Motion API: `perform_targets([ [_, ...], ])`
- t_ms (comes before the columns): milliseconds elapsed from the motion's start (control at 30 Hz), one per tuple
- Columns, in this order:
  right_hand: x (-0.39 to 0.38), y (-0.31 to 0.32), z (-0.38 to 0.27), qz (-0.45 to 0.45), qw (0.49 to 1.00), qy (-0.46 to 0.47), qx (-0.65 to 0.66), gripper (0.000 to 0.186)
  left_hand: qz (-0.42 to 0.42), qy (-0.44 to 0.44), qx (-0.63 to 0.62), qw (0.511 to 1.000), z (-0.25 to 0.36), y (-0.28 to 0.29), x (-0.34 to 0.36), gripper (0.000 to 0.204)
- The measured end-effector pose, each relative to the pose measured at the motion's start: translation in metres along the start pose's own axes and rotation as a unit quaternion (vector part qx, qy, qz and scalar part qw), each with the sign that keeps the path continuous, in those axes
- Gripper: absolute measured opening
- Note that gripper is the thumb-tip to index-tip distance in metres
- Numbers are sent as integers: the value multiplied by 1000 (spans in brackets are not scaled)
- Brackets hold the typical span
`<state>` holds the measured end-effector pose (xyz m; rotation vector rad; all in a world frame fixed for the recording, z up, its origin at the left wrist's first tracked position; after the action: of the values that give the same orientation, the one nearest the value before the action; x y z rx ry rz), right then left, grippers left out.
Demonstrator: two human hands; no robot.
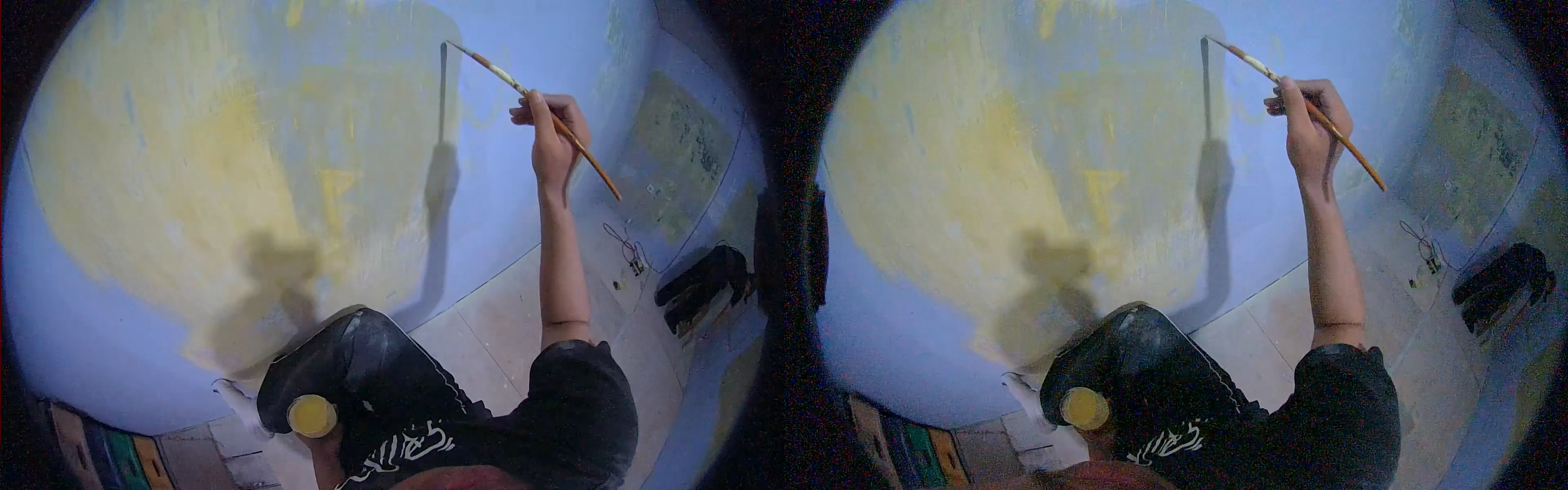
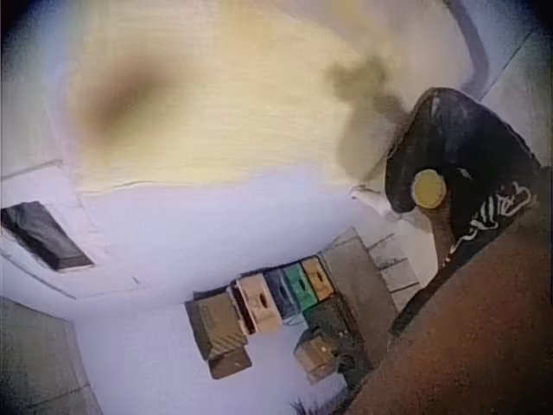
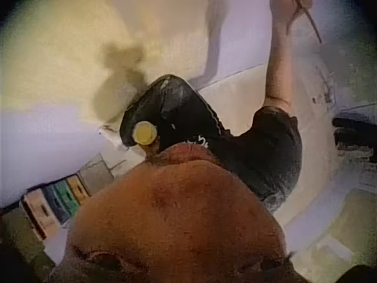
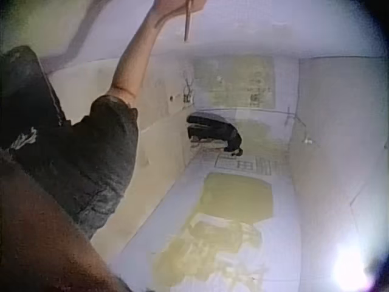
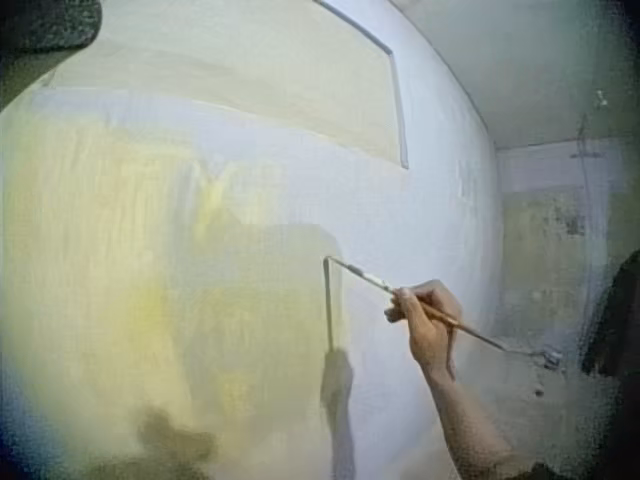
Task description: The person paints a wall using a paintbrush and yellow paint from a plastic cup. They repeatedly dip the brush into the paint and apply it to the wall in vertical and horizontal strokes.
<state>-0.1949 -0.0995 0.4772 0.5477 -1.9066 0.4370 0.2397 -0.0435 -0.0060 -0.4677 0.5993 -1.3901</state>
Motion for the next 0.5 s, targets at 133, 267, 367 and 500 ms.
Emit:
perform_targets([
  [133, -23, -3, 26, -10, 999, -22, 22, 16, -7, -8, 17, 1000, -3, -6, 4, 59],
  [267, -84, 12, 37, -13, 982, -188, -9, 20, -7, -34, 36, 999, -4, -3, 4, 59],
  [367, -147, 15, 39, 23, 947, -302, 109, 18, -21, -71, 85, 994, 1, 1, 7, 59],
  [500, -233, -13, -2, -28, 833, -513, 205, 9, -75, -205, 276, 936, 16, 10, 1, 60],
])
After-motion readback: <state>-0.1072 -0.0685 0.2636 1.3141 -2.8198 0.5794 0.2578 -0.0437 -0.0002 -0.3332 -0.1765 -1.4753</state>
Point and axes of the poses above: each hand's wrist, its own x-axis towards the middle knuckle, its own y-axis out of the back of the hand, z = x × y, the point moved 2 cm from there along x, towards the middle knuckle, and after that the axes turned 10 degrees about -y, right-handed, at the moved point
